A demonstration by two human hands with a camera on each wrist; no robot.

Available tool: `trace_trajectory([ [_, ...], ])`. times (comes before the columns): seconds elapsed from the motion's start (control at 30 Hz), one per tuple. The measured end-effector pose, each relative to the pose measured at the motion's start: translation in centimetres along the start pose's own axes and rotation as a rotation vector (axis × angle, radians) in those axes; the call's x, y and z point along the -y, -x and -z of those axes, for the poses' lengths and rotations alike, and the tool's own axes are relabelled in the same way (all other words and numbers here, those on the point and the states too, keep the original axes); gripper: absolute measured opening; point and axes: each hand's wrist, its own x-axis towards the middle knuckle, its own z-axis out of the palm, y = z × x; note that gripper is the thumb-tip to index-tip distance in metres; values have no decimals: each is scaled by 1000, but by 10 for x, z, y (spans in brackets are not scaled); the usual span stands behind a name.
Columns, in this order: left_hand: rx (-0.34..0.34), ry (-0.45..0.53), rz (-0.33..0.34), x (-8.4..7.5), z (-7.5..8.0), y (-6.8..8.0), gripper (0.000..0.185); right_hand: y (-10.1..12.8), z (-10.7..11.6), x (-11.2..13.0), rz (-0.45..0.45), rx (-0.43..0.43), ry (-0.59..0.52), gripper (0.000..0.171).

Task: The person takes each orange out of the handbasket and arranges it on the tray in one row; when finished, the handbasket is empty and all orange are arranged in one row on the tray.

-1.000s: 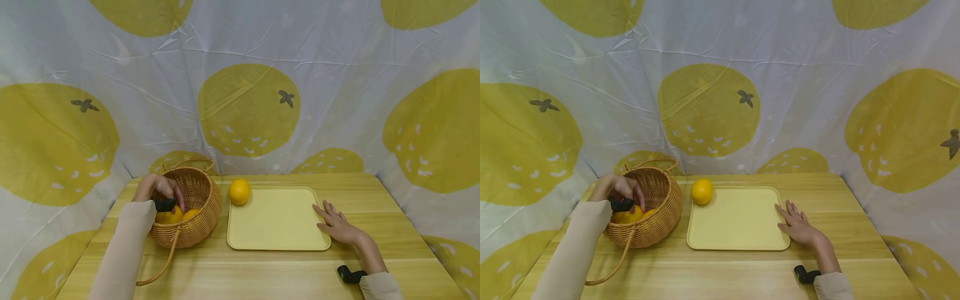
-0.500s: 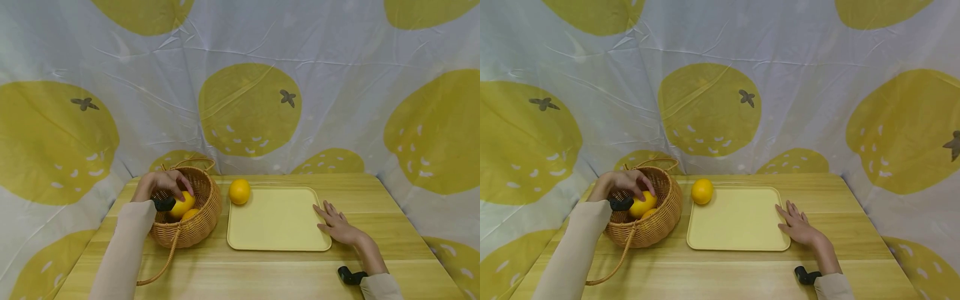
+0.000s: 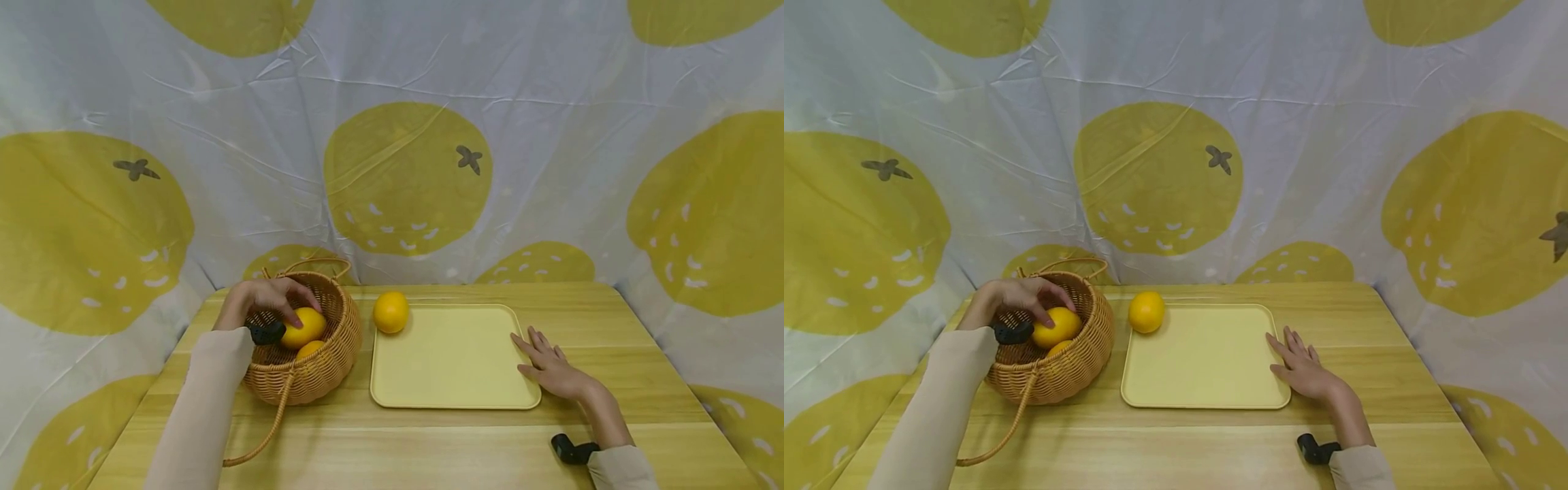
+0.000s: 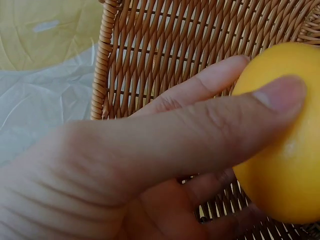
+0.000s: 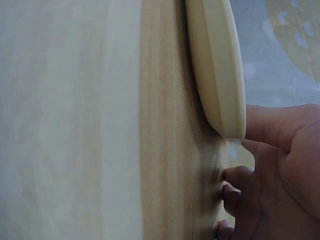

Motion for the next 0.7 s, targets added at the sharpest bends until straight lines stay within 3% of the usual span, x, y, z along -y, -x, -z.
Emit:
trace_trajectory([
  [0.17,-21,-10,-15,1,-1,-1,48,0,0,1,-2,0,3,67],
  [0.47,-6,16,28,1,-2,1,54,0,0,1,20,-3,6,67],
  [0.7,-14,-23,9,2,-2,0,50,0,0,0,15,-5,5,67],
])
